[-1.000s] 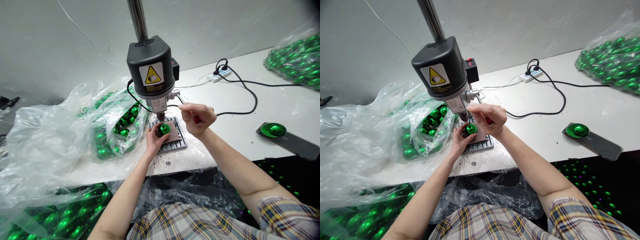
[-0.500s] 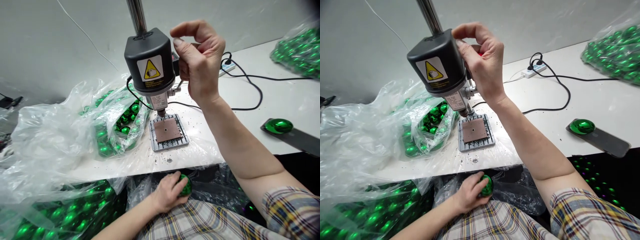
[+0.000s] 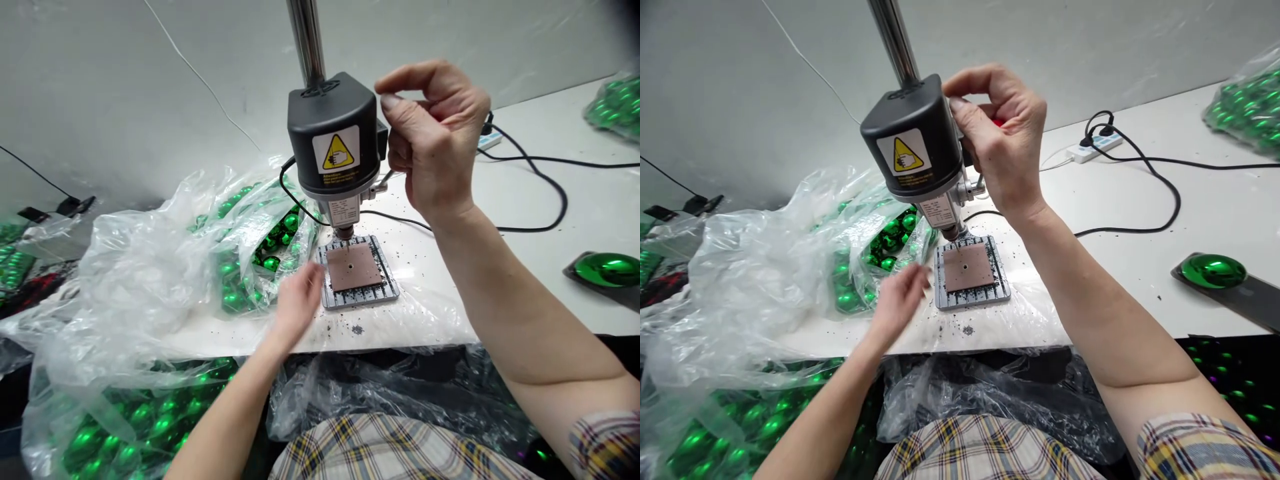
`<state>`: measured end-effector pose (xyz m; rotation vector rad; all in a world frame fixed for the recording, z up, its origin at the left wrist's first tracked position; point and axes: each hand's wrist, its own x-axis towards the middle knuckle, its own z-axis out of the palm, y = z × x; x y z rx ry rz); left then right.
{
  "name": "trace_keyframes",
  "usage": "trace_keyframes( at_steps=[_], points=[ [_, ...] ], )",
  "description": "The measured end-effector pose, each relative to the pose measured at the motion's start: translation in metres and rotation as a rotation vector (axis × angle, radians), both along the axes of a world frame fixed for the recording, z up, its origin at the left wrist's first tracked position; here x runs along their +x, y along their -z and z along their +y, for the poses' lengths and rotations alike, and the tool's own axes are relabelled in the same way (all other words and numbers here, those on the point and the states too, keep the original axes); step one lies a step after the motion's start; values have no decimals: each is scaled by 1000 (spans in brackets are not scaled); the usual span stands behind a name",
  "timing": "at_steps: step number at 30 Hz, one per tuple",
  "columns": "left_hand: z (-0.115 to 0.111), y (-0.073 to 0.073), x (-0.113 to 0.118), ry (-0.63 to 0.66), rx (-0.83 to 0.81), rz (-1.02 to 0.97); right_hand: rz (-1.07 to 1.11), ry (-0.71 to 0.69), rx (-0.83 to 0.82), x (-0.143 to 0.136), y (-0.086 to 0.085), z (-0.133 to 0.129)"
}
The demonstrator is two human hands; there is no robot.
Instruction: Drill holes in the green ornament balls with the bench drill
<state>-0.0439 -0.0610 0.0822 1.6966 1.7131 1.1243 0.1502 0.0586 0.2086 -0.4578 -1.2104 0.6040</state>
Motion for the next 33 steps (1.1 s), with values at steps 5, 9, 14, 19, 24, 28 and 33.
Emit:
trace_keyframes(
  at_steps=[5, 9, 14, 19, 24, 28, 33],
  points=[
    [127, -5, -46, -160, 21, 482, -19, 1, 27, -2, 2, 5],
    [163, 5, -57, -54, -54, 540, -45, -11, 56, -2, 4, 10],
    [135, -7, -58, -138, -9, -34, -3, -26, 47, -2, 4, 7],
    [74, -18, -44, 23, -210, -726, 45, -84, 44, 0, 2, -1],
    [44, 5, -13, 100, -271, -820, 3, -11, -2, 1, 5, 3],
    [49, 38, 10, 55, -211, -699, -56, 12, -24, 2, 6, 4],
    [60, 60, 22, 70, -135, -603, -66, -1, -42, 3, 5, 2]
  ],
)
